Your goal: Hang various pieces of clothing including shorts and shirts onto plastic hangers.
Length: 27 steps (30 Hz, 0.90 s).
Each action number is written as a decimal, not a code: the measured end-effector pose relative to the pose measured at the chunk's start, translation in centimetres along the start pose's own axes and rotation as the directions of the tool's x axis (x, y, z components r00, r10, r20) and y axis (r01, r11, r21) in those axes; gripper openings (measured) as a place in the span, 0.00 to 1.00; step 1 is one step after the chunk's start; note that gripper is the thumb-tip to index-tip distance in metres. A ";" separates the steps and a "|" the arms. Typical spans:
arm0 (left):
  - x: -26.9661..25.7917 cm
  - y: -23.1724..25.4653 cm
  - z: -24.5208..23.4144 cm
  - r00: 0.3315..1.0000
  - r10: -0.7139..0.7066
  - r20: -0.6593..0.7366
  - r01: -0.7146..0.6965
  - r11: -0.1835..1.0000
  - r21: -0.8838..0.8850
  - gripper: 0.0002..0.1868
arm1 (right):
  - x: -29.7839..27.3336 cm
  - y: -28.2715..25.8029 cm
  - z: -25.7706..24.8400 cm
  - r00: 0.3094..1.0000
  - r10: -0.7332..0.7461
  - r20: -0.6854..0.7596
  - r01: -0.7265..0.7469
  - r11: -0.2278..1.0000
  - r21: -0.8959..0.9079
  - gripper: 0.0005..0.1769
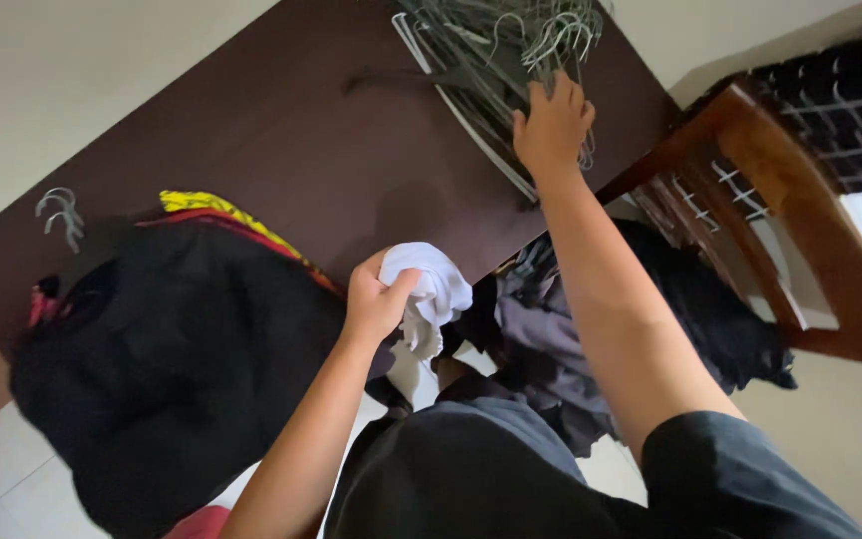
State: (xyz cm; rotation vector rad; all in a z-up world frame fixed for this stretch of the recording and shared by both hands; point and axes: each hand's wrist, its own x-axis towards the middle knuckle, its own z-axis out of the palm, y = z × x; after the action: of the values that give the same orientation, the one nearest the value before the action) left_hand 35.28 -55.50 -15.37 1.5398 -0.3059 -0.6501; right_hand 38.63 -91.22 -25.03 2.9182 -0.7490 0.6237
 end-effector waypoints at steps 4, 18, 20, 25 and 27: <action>1.9 -0.9 1.5 0.998 -0.059 -0.037 0.058 0.998 -0.020 0.11 | 1.7 1.2 0.6 0.963 0.146 0.225 -0.172 0.980 0.101 0.27; 2.7 -0.8 3.4 0.998 -0.024 -0.065 0.032 0.993 0.115 0.11 | 2.7 2.2 0.2 0.957 0.105 0.269 -0.214 0.885 0.414 0.25; 2.4 -1.1 3.2 0.996 -0.040 -0.077 0.049 0.992 0.114 0.11 | 2.0 1.9 -0.1 0.969 0.106 0.223 -0.204 0.852 0.482 0.24; 1.1 -0.8 2.2 0.994 -0.021 -0.105 0.029 0.997 0.076 0.12 | -0.7 -0.6 -3.0 0.920 0.122 0.372 -0.390 0.362 0.847 0.20; 0.1 0.5 1.8 0.980 -0.148 -0.132 0.146 0.989 -0.027 0.12 | -2.7 -1.9 -1.9 0.864 -0.190 0.466 -0.467 0.042 0.884 0.19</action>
State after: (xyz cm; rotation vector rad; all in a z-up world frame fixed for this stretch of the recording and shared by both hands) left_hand 34.47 -57.08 -14.89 1.5917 -0.0849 -0.6590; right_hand 36.64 -87.98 -24.28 4.5962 -0.8707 0.5348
